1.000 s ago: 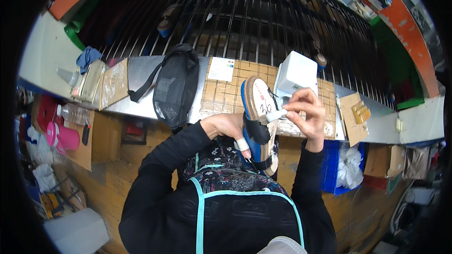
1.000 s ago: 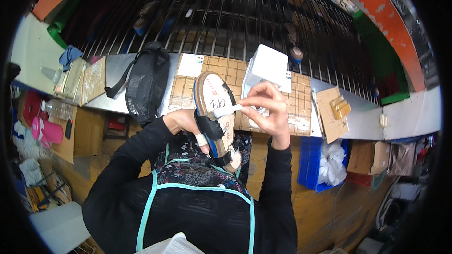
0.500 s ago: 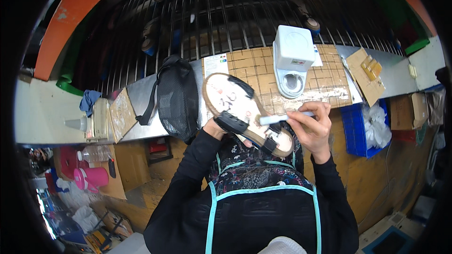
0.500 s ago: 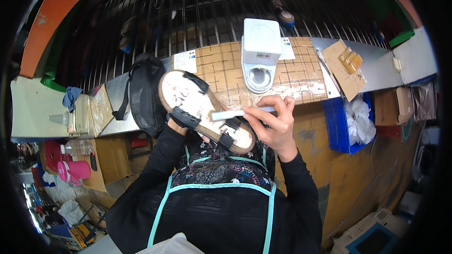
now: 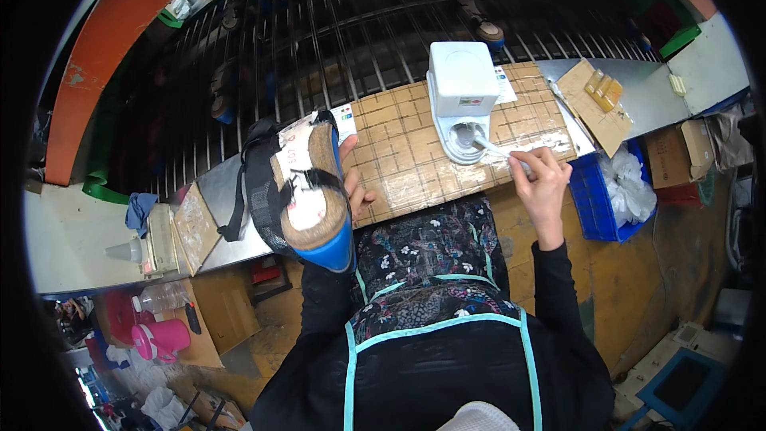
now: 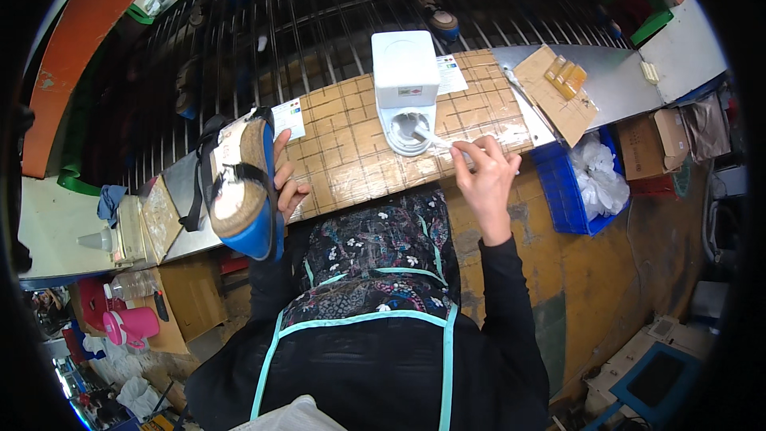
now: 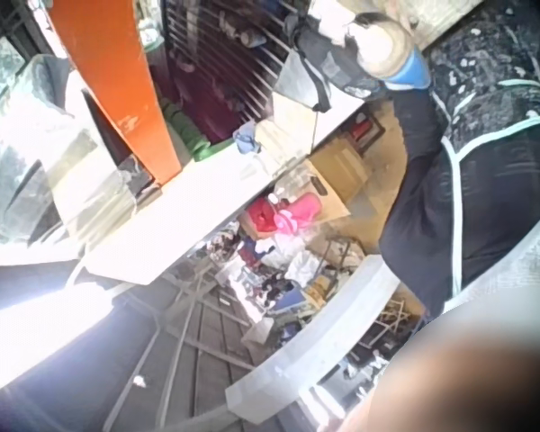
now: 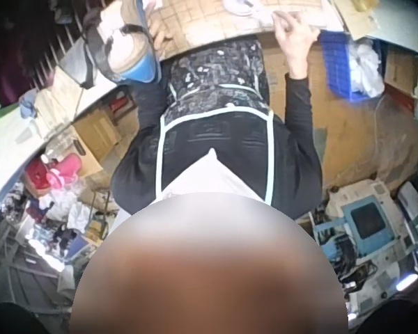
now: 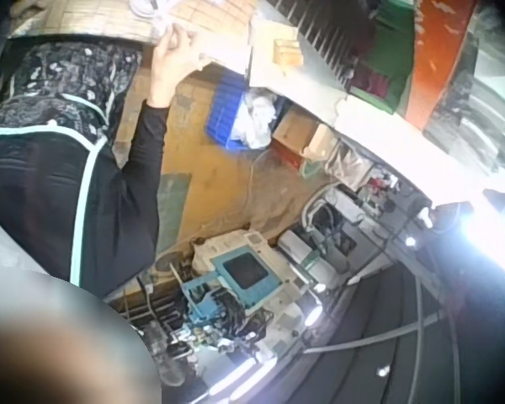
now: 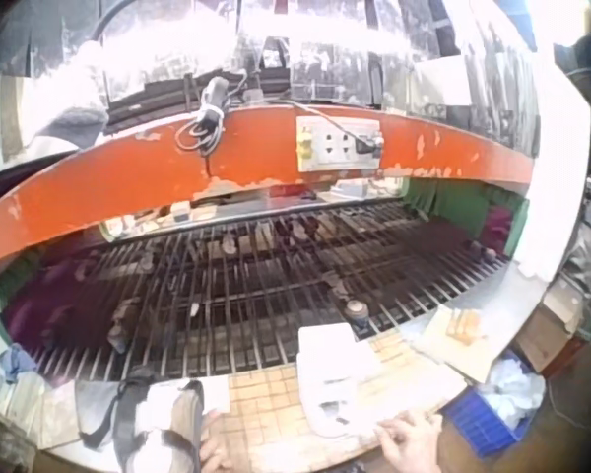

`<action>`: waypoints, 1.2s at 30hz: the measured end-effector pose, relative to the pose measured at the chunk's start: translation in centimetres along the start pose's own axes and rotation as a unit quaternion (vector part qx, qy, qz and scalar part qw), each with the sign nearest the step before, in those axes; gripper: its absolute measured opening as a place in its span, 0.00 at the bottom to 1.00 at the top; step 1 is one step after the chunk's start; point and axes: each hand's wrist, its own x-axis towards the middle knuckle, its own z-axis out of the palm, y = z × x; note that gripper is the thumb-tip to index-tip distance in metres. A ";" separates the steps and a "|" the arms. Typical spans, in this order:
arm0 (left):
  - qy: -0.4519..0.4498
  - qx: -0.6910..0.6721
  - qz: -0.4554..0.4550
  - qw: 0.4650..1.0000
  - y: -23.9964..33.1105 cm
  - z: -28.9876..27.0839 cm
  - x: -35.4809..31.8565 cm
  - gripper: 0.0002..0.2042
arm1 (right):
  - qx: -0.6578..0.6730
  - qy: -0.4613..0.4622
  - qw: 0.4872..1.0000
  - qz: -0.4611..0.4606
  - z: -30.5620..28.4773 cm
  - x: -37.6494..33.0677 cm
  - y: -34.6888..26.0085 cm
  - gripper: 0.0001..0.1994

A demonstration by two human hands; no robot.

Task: The person applies glue to the sole and edges of a black shoe using a small brush, then repeats the process on a blue and beige shoe. The person rotates each shoe to cover different areas and places them on a metal rack after application.

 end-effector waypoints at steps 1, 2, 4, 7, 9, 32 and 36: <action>0.054 0.070 0.016 0.996 -0.3 -0.5 -0.3 0.46 | -0.025 0.009 0.999 -0.027 0.6 0.2 0.1 0.04; 0.047 0.105 0.028 0.993 -0.6 -1.0 -0.4 0.46 | -0.050 0.017 0.997 -0.055 1.1 0.6 0.1 0.03; 0.016 0.054 0.011 0.998 -1.1 -1.6 -0.5 0.48 | -0.072 0.019 0.994 -0.084 1.8 1.2 0.2 0.02; 0.098 0.016 -0.016 0.995 -2.3 -1.1 -1.1 0.50 | -0.095 0.013 0.989 -0.117 2.3 2.1 0.1 0.03; 0.092 -0.074 -0.022 0.993 -2.7 -0.6 -1.2 0.56 | -0.107 0.010 0.984 -0.140 2.4 2.5 -0.1 0.03; 0.196 0.216 -0.042 0.956 -5.2 2.1 0.8 0.39 | 0.297 -0.152 0.934 0.130 1.2 2.4 0.6 0.08; 0.137 0.241 -0.038 0.960 -5.3 3.0 1.9 0.37 | 0.180 0.016 0.979 -0.096 -1.4 3.6 -4.2 0.08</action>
